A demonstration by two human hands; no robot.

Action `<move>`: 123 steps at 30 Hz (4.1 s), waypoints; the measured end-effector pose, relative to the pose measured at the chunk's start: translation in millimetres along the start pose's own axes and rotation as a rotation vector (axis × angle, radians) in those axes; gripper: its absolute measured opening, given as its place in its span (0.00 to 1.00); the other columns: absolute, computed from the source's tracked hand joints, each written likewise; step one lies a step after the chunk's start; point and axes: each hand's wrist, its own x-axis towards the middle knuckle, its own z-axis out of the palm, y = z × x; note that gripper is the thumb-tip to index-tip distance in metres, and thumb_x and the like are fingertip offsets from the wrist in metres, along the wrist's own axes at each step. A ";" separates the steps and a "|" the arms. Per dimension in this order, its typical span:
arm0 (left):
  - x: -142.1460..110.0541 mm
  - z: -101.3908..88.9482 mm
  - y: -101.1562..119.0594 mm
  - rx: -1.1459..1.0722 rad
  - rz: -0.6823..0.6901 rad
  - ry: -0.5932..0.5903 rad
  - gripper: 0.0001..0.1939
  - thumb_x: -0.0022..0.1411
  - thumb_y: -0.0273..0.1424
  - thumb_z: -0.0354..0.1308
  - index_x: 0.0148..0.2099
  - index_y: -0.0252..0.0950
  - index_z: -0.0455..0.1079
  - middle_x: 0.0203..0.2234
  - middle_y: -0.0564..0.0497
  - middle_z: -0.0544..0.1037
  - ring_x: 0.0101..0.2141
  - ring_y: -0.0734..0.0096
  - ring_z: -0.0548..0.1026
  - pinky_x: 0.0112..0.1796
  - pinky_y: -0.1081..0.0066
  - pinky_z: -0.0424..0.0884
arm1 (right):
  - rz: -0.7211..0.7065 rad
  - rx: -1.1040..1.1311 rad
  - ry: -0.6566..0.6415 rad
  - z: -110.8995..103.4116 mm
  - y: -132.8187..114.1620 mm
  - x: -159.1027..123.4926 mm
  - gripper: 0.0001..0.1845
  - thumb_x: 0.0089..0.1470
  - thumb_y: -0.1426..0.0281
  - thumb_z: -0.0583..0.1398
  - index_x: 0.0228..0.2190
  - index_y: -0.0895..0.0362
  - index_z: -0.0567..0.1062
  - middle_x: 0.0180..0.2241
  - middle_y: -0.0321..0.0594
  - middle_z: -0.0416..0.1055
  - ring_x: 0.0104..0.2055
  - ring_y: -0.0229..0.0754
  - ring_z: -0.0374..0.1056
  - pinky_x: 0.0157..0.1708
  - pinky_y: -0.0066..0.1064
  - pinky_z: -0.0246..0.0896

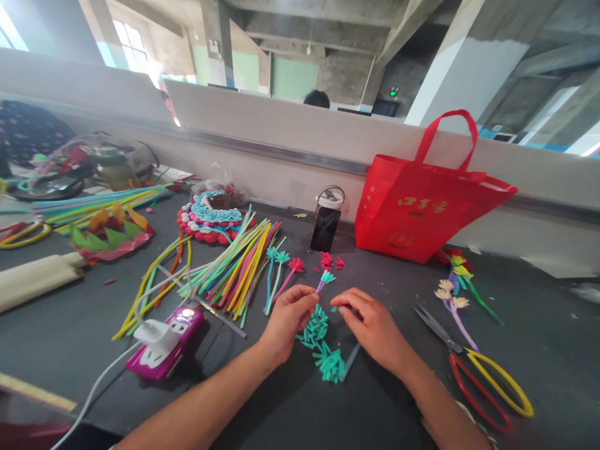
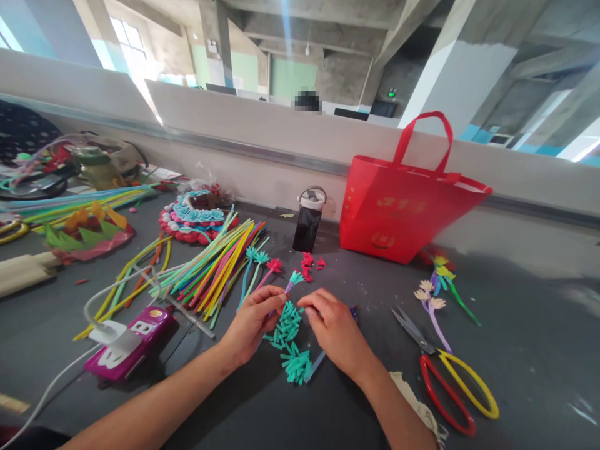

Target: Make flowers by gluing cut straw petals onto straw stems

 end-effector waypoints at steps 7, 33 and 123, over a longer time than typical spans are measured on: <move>0.4 0.8 1.8 0.036 -0.011 -0.001 0.10 0.55 0.36 0.63 0.33 0.35 0.68 0.18 0.59 0.62 0.16 0.84 0.51 0.18 0.74 0.41 | 0.001 -0.034 0.220 -20.2 -15.4 20.2 0.10 0.58 0.72 0.57 0.42 0.51 0.74 0.33 0.34 0.75 0.34 0.37 0.70 0.35 0.26 0.64; -7.2 7.4 4.9 0.070 -0.041 -0.001 0.14 0.51 0.38 0.67 0.33 0.33 0.72 0.15 0.60 0.60 0.18 0.83 0.53 0.19 0.76 0.45 | -0.245 -0.201 0.399 2.1 -10.0 21.6 0.15 0.54 0.78 0.61 0.43 0.52 0.70 0.33 0.35 0.74 0.39 0.43 0.67 0.43 0.39 0.63; -11.1 7.0 7.8 0.131 0.032 -0.041 0.19 0.53 0.46 0.65 0.32 0.33 0.76 0.15 0.60 0.56 0.18 0.82 0.49 0.21 0.73 0.45 | -0.193 -0.283 0.360 -12.8 -18.7 17.8 0.02 0.56 0.71 0.62 0.31 0.52 0.75 0.29 0.34 0.75 0.34 0.43 0.66 0.38 0.38 0.55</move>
